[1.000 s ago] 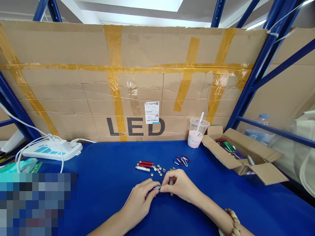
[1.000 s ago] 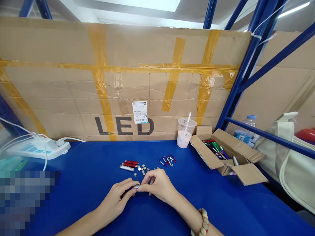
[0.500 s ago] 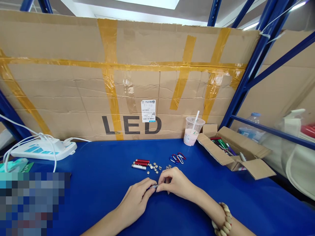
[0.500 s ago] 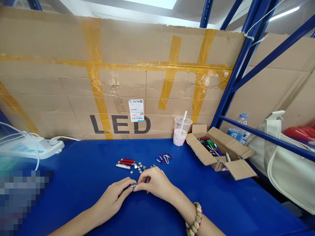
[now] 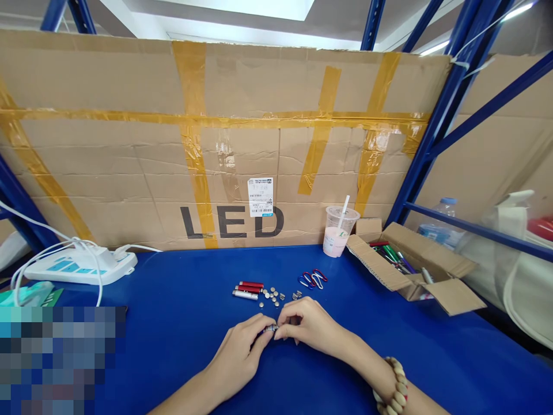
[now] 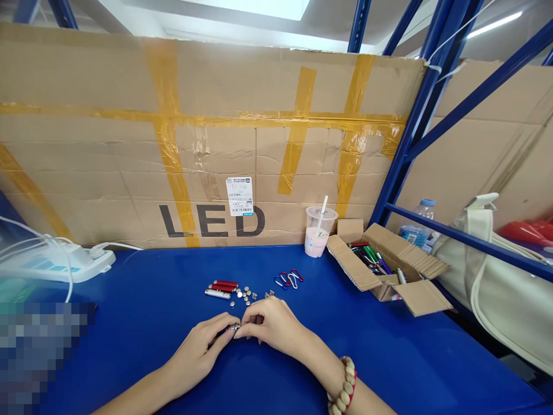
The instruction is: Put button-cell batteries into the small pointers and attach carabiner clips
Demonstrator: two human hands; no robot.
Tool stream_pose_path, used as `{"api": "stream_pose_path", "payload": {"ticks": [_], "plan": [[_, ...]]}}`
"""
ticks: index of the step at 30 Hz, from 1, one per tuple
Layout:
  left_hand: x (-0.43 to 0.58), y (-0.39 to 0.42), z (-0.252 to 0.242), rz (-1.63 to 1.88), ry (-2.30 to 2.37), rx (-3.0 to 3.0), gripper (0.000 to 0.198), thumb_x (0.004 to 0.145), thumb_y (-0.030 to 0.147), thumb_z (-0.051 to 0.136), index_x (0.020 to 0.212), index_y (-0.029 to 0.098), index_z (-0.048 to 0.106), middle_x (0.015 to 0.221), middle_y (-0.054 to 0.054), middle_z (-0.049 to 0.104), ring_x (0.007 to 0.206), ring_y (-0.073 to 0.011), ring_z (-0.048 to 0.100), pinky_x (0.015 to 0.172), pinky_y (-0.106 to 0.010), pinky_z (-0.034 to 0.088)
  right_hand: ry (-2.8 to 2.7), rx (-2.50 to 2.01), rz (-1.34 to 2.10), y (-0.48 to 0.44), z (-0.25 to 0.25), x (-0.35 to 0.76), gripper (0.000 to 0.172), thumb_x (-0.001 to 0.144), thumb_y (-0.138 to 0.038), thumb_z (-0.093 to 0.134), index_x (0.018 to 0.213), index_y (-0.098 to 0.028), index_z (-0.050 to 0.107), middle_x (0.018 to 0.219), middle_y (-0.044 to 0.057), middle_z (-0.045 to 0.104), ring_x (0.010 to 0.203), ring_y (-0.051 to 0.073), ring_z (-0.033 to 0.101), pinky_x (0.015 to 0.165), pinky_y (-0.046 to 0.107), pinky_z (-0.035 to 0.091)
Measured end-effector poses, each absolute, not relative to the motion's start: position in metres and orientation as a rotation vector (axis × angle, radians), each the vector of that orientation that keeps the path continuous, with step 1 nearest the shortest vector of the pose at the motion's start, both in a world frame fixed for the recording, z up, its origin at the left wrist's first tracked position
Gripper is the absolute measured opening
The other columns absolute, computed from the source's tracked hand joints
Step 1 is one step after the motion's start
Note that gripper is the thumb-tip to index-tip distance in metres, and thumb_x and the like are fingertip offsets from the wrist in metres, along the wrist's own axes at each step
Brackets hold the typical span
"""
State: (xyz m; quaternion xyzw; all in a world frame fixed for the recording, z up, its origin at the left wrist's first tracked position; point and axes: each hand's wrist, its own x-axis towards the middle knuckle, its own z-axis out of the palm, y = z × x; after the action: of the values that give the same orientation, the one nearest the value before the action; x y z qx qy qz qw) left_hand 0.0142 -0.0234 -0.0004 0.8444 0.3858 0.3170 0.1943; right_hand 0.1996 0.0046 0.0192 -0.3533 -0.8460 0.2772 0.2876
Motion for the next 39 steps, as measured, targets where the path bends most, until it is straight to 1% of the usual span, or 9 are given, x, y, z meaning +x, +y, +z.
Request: {"api": "stream_pose_path", "payload": {"ticks": [7, 14, 18, 23, 27, 29, 34, 39], "plan": [[0.0139, -0.0229, -0.0020, 0.872, 1.098, 2.380, 0.028, 0.095, 0.027, 0.031, 0.089, 0.022, 0.057, 0.081, 0.000, 0.059, 0.071, -0.0142, 0.056, 0.066, -0.023, 0.039, -2.275, -0.955, 0.698, 0.0067, 0.0185, 0.2002, 0.040, 0.076, -0.054, 0.059, 0.066, -0.017, 0.067, 0.054, -0.001, 0.059, 0.048, 0.010, 0.055, 0.050, 0.019, 0.038], [0.0141, -0.0214, -0.0025, 0.850, 1.129, 2.400, 0.028, 0.095, 0.027, 0.030, 0.088, 0.022, 0.057, 0.083, -0.001, 0.060, 0.075, -0.0158, 0.057, 0.068, -0.024, 0.041, -2.297, -0.950, 0.652, 0.0068, 0.0198, 0.2006, 0.041, 0.076, -0.055, 0.059, 0.065, -0.016, 0.067, 0.057, 0.000, 0.060, 0.049, 0.010, 0.054, 0.051, 0.019, 0.037], [0.0147, -0.0218, -0.0011, 0.869, 1.116, 2.396, 0.029, 0.095, 0.026, 0.030, 0.090, 0.023, 0.058, 0.084, -0.001, 0.061, 0.076, -0.0157, 0.058, 0.069, -0.024, 0.042, -2.306, -0.953, 0.635, 0.0050, 0.0219, 0.2001, 0.042, 0.079, -0.054, 0.057, 0.065, -0.015, 0.066, 0.059, 0.000, 0.062, 0.048, 0.009, 0.055, 0.052, 0.018, 0.038], [0.0150, -0.0208, -0.0015, 0.889, 1.148, 2.404, 0.028, 0.095, 0.026, 0.030, 0.094, 0.023, 0.058, 0.088, -0.002, 0.063, 0.080, -0.0166, 0.058, 0.073, -0.025, 0.044, -2.331, -0.964, 0.592, 0.0041, 0.0224, 0.1996, 0.039, 0.081, -0.049, 0.057, 0.063, -0.016, 0.065, 0.060, 0.000, 0.063, 0.048, 0.009, 0.055, 0.052, 0.018, 0.038], [0.0140, -0.0191, -0.0033, 0.917, 1.113, 2.379, 0.026, 0.094, 0.024, 0.033, 0.108, 0.025, 0.055, 0.103, -0.002, 0.062, 0.095, -0.0165, 0.057, 0.084, -0.027, 0.043, -2.352, -0.976, 0.555, 0.0036, 0.0227, 0.1983, 0.031, 0.084, -0.039, 0.057, 0.064, -0.017, 0.066, 0.060, -0.001, 0.063, 0.048, 0.009, 0.055, 0.054, 0.018, 0.038], [0.0134, -0.0181, -0.0041, 0.938, 1.109, 2.369, 0.027, 0.094, 0.024, 0.034, 0.112, 0.025, 0.054, 0.106, -0.002, 0.062, 0.098, -0.0164, 0.057, 0.087, -0.028, 0.043, -2.358, -0.979, 0.543, 0.0025, 0.0233, 0.1972, 0.028, 0.087, -0.033, 0.054, 0.067, -0.017, 0.067, 0.061, -0.002, 0.064, 0.048, 0.008, 0.055, 0.056, 0.017, 0.038], [0.0139, -0.0161, -0.0053, 1.007, 1.122, 2.343, 0.024, 0.094, 0.024, 0.036, 0.108, 0.025, 0.057, 0.100, 0.000, 0.063, 0.094, -0.0158, 0.058, 0.084, -0.027, 0.045, -2.359, -0.994, 0.510, -0.0011, 0.0245, 0.1958, 0.032, 0.091, -0.029, 0.045, 0.068, -0.017, 0.064, 0.063, -0.002, 0.065, 0.049, 0.007, 0.055, 0.060, 0.018, 0.038], [0.0142, -0.0154, -0.0073, 1.062, 1.154, 2.360, 0.024, 0.093, 0.026, 0.037, 0.104, 0.027, 0.059, 0.095, 0.001, 0.064, 0.091, -0.0150, 0.060, 0.083, -0.026, 0.046, -2.336, -1.000, 0.521, -0.0020, 0.0245, 0.1964, 0.034, 0.092, -0.031, 0.043, 0.070, -0.018, 0.064, 0.064, -0.003, 0.065, 0.046, 0.006, 0.054, 0.059, 0.018, 0.038]]}}
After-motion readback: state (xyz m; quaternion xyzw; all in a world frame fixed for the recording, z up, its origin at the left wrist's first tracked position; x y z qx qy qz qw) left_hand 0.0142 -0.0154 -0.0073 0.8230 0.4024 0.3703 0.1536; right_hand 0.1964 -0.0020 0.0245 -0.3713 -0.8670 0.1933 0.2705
